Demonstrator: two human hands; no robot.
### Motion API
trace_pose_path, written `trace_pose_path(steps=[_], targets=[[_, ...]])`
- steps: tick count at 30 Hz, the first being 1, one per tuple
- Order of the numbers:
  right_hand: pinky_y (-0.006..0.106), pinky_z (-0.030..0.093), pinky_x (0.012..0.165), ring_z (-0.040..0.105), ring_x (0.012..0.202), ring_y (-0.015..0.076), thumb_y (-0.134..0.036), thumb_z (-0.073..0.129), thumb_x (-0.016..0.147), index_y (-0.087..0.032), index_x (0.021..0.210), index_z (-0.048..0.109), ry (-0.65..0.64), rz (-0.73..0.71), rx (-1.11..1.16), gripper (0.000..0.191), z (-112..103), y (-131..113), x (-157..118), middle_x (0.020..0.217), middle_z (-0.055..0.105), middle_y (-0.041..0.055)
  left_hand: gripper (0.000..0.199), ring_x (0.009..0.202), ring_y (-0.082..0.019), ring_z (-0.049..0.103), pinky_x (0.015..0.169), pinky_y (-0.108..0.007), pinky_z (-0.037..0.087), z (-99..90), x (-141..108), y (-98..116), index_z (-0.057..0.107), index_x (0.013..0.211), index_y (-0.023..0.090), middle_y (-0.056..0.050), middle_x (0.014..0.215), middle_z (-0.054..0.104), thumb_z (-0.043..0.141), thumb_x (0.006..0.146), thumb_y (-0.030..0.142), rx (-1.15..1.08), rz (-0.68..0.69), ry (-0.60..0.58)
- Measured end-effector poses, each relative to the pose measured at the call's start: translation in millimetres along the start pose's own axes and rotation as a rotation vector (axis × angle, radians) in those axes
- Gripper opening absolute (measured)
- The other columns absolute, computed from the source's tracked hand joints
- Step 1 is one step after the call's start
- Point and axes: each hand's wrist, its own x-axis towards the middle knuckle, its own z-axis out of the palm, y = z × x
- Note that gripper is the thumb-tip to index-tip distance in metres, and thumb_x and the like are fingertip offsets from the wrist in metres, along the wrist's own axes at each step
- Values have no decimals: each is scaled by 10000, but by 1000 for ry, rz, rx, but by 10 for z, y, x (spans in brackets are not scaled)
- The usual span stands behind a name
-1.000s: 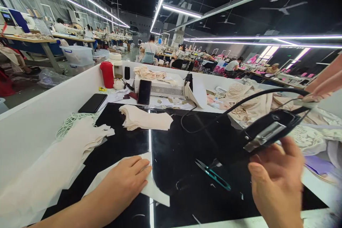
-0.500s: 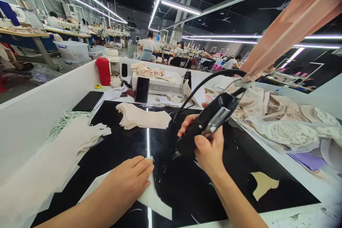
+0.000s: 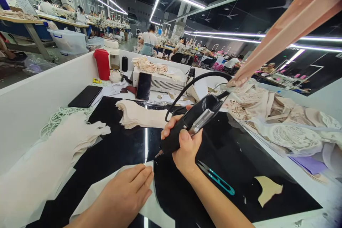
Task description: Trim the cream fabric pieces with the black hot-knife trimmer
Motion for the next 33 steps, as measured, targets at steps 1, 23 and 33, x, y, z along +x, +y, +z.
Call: trace_pose_path(steps=[1,23,33], targets=[[269,551,554,610,610,111,-494,757,898,-301,1183,458,-1,0,7,456,-3,2,-13,868,611,-53,415,1083,-189,734,992,-339,518,5,-7,1,755,1174,110,-68,1179,806,344,1118,104,-6,2,7],[237,585,550,635,613,98,-402,794,896,-290,1164,567,10,-23,132,369,-36,-75,-23,851,678,-51,394,1056,-206,642,997,-376,437,3,9,47,721,1159,109,-51,1094,757,332,1153,169,-33,-128,42],[244,589,573,639,632,96,-411,787,909,-300,1250,577,0,-19,156,415,29,-21,-44,869,673,-47,403,1027,-209,644,909,-377,469,-28,28,29,740,1105,127,-44,1059,758,343,1150,174,-42,-138,34]])
